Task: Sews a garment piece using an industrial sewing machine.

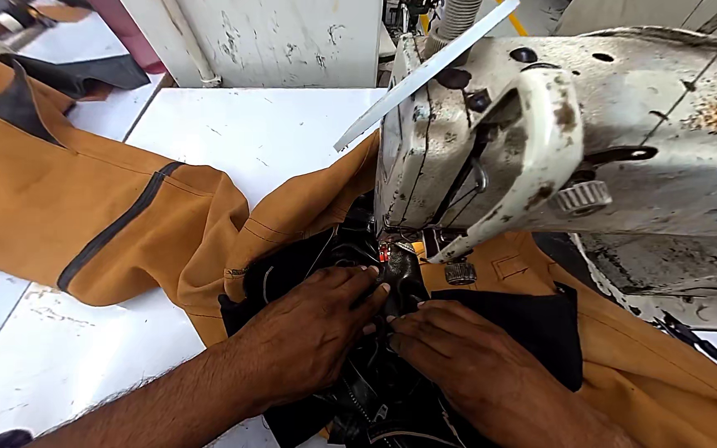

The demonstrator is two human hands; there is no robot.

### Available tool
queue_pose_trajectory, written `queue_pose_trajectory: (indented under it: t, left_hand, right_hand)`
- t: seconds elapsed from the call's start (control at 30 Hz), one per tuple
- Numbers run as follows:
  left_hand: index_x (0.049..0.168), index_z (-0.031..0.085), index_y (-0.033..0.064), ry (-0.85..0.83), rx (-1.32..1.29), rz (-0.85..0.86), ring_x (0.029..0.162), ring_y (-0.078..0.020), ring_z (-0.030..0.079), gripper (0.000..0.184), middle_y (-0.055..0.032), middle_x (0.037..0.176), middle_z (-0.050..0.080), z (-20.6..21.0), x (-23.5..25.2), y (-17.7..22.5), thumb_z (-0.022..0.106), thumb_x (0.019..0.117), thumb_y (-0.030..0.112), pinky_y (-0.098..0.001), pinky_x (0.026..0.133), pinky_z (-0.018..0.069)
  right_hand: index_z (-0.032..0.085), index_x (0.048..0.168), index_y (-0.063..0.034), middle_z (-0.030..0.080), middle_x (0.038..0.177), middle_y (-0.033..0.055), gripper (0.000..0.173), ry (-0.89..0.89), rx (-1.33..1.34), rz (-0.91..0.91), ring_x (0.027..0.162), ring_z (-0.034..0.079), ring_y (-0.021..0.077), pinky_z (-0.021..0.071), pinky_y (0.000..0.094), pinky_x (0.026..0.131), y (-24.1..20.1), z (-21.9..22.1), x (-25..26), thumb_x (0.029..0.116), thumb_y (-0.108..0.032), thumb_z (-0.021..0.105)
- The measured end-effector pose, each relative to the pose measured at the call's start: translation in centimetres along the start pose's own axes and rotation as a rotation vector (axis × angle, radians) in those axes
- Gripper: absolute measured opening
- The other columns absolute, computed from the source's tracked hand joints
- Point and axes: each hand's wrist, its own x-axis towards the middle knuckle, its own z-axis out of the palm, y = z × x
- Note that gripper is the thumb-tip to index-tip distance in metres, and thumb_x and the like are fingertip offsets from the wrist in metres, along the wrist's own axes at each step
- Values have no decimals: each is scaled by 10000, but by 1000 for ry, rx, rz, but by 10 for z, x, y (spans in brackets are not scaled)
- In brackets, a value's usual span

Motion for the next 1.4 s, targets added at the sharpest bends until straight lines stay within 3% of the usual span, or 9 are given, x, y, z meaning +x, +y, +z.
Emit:
queue_pose_trajectory:
  t: [0.3,0.37,0.53,0.67,0.93,1.0,1.4]
  left_hand:
    - [1506,527,180,-16,25,-77,1475,-227,418,538,-80,1540,503,1,6,8,238,1106,396,-512,1232,294]
    - [1516,514,169,-16,43,-96,1461,-235,437,540,-89,1544,500,2,8,11,241,1105,387,-495,1215,320]
    - [1484,548,160,17,72,-101,1302,-260,551,515,-103,1462,552,2,12,14,289,1089,365,-446,1058,448]
    - [1497,538,180,47,65,-111,1240,-254,564,525,-101,1509,499,6,9,14,273,1091,381,-417,977,476]
    - [1501,536,210,63,74,-116,1225,-273,555,538,-111,1532,475,10,8,11,249,1086,396,-413,930,492]
    - [1494,547,215,56,76,-116,1276,-285,543,544,-115,1526,488,9,9,10,241,1085,402,-429,963,488]
    - [1511,524,210,24,53,-116,1288,-281,543,541,-97,1519,505,7,10,9,241,1091,397,-439,996,483]
  right_hand:
    - [709,1104,-148,735,1185,-10,283,-52,-61,-4,1154,677,141,488,353,1087,11,-7,1,1036,-80,443]
    - [713,1106,-159,732,1197,-19,289,-64,-75,-9,1159,674,136,487,348,1085,16,-8,2,1034,-90,442]
    - [712,1117,-167,731,1188,-24,287,-81,-85,-28,1166,667,132,484,338,1087,22,-11,2,1039,-97,445]
    - [712,1154,-159,726,1213,-13,293,-80,-77,-34,1187,657,141,476,339,1093,23,-10,0,1041,-90,450]
    - [709,1170,-149,724,1216,0,294,-79,-52,-30,1182,658,147,487,348,1075,22,-9,1,1050,-91,447]
    - [706,1176,-147,722,1237,4,299,-81,-47,-32,1189,657,152,486,346,1072,23,-10,1,1051,-88,442]
    - [695,1177,-142,713,1252,4,288,-69,-40,-35,1187,659,170,497,343,1068,26,-8,0,1053,-72,445]
